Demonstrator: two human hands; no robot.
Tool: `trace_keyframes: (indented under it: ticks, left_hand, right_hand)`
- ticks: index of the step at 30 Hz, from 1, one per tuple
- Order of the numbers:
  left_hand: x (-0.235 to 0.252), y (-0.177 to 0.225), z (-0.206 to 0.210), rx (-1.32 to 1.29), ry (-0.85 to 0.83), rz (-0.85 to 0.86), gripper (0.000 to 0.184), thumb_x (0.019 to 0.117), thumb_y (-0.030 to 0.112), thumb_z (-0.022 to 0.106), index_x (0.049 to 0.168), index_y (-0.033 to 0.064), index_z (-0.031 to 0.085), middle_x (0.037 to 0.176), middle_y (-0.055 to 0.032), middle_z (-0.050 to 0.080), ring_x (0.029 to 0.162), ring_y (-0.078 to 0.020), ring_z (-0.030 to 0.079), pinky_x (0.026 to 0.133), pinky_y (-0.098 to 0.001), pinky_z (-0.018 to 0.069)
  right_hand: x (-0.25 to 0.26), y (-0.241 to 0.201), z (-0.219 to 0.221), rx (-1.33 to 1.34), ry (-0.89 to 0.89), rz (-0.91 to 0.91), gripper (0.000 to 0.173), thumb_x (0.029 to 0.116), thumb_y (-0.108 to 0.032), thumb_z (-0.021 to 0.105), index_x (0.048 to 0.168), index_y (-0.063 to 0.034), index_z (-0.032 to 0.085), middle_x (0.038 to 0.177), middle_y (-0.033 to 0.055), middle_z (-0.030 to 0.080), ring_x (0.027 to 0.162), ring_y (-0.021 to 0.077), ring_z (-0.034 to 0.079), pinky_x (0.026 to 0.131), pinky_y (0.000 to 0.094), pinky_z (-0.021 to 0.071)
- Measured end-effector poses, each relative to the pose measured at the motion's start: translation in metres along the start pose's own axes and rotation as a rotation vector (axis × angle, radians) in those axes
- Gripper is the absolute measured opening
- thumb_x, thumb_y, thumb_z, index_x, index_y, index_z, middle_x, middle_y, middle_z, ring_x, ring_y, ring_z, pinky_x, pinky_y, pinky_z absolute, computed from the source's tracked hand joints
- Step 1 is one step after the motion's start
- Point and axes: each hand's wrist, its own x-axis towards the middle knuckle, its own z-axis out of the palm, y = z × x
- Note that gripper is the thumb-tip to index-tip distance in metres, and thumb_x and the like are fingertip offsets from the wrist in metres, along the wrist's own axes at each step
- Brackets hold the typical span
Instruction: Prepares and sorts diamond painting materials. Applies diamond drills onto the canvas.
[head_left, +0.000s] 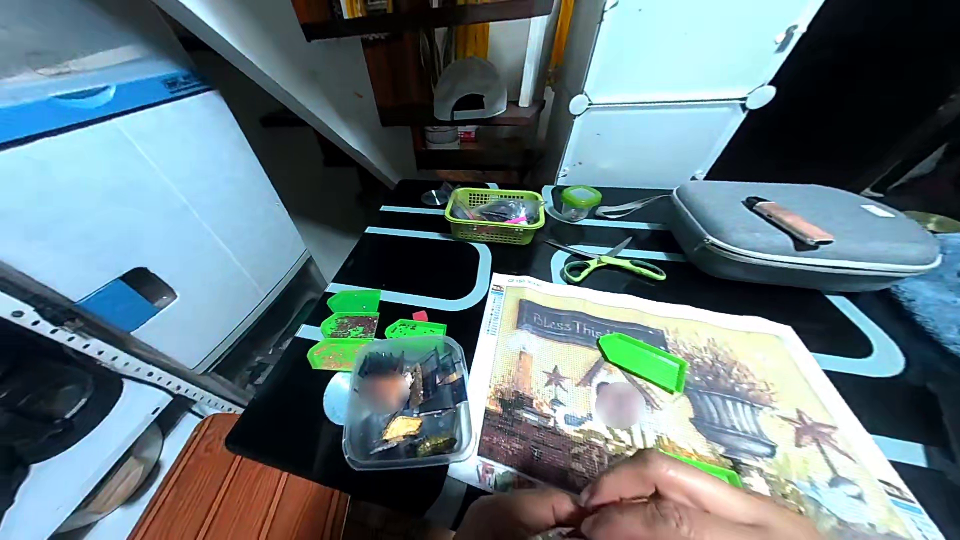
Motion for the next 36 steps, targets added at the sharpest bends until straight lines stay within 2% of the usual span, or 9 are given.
trace_keyframes:
  ticks: [2, 4, 7, 9, 11, 17, 21, 29, 36]
  left_hand:
    - [-0.003, 0.013, -0.007, 0.111, 0.054, 0.04, 0.028, 0.1018, 0.014, 0.061, 0.124, -0.0016, 0.065, 0.112, 0.0019, 0.072, 0.101, -0.001, 0.066, 0.09, -0.0254, 0.0558]
    - [-0.008, 0.027, -0.028, 0.431, 0.128, 0.147, 0.041, 0.0971, 0.016, 0.069, 0.132, -0.0054, 0.062, 0.124, -0.0075, 0.071, 0.11, -0.0067, 0.068, 0.095, -0.0276, 0.0573]
    - [-0.019, 0.051, -0.081, 0.962, 0.263, 0.258, 0.025, 0.0988, 0.031, 0.068, 0.118, 0.0148, 0.071, 0.127, -0.0021, 0.069, 0.122, -0.01, 0.063, 0.102, -0.0311, 0.0541]
    - [-0.028, 0.056, -0.115, 1.152, 0.297, 0.273, 0.014, 0.1002, 0.036, 0.065, 0.104, 0.0265, 0.075, 0.13, 0.0036, 0.068, 0.127, -0.0123, 0.058, 0.105, -0.0346, 0.0503]
    - [-0.036, 0.052, -0.136, 1.268, 0.286, 0.261, 0.018, 0.1014, 0.041, 0.061, 0.097, 0.0305, 0.075, 0.134, 0.0066, 0.066, 0.134, -0.0124, 0.053, 0.11, -0.038, 0.0441]
    - [-0.041, 0.042, -0.146, 1.397, 0.344, 0.204, 0.033, 0.1054, 0.048, 0.048, 0.103, 0.0349, 0.078, 0.138, 0.0017, 0.066, 0.142, -0.0245, 0.048, 0.112, -0.0548, 0.0384]
    - [-0.036, 0.039, -0.153, 1.404, 0.418, 0.199, 0.037, 0.105, 0.048, 0.046, 0.102, 0.0329, 0.08, 0.135, 0.0013, 0.067, 0.14, -0.0257, 0.05, 0.111, -0.0556, 0.0397]
    - [-0.035, 0.032, -0.154, 1.381, 0.445, 0.209, 0.026, 0.0991, 0.044, 0.056, 0.101, 0.0336, 0.08, 0.138, 0.0015, 0.066, 0.141, -0.0246, 0.049, 0.11, -0.054, 0.0407]
    - [-0.038, 0.031, -0.151, 1.413, 0.446, 0.289, 0.018, 0.0984, 0.04, 0.062, 0.097, 0.033, 0.079, 0.134, 0.0055, 0.068, 0.141, -0.0205, 0.049, 0.113, -0.047, 0.04]
  right_hand:
    - [0.011, -0.003, 0.001, -0.045, 0.028, -0.019, 0.017, 0.1044, -0.013, 0.059, 0.103, 0.0011, 0.069, 0.104, 0.0176, 0.069, 0.09, 0.0129, 0.067, 0.075, 0.0221, 0.0543]
    - [0.02, -0.003, -0.001, -0.089, 0.08, -0.004, 0.019, 0.107, -0.016, 0.055, 0.107, 0.0003, 0.066, 0.1, 0.0152, 0.069, 0.087, 0.0099, 0.066, 0.075, 0.0208, 0.0539]
    - [0.027, 0.009, -0.005, -0.194, 0.173, 0.05, 0.022, 0.1079, -0.022, 0.054, 0.111, -0.0045, 0.066, 0.09, 0.0087, 0.067, 0.071, 0.0043, 0.058, 0.063, 0.0181, 0.0493]
    - [0.028, 0.017, -0.004, -0.214, 0.204, 0.075, 0.023, 0.1078, -0.024, 0.054, 0.112, -0.0058, 0.067, 0.086, 0.0061, 0.065, 0.066, 0.0015, 0.055, 0.06, 0.0162, 0.047]
    - [0.029, 0.023, 0.001, -0.216, 0.21, 0.088, 0.024, 0.1077, -0.025, 0.054, 0.111, -0.0059, 0.068, 0.084, 0.0058, 0.063, 0.065, 0.0012, 0.053, 0.059, 0.0159, 0.045]
    - [0.036, 0.042, 0.023, -0.209, 0.231, 0.041, 0.024, 0.107, -0.028, 0.054, 0.108, -0.0095, 0.069, 0.085, 0.0018, 0.065, 0.066, -0.001, 0.053, 0.059, 0.0138, 0.0445]
    - [0.042, 0.049, 0.033, -0.201, 0.257, 0.01, 0.024, 0.1069, -0.03, 0.054, 0.107, -0.0117, 0.069, 0.083, -0.0019, 0.064, 0.063, -0.0041, 0.05, 0.056, 0.0114, 0.0415]
    - [0.07, 0.059, 0.049, -0.284, 0.347, 0.112, 0.022, 0.1024, -0.035, 0.055, 0.1, -0.0205, 0.071, 0.079, -0.0146, 0.063, 0.061, -0.0088, 0.05, 0.053, 0.0099, 0.0414]
    - [0.092, 0.063, 0.056, -0.258, 0.334, 0.237, 0.015, 0.097, -0.031, 0.058, 0.096, -0.0239, 0.072, 0.074, -0.0155, 0.061, 0.058, -0.0063, 0.052, 0.051, 0.0128, 0.0425]
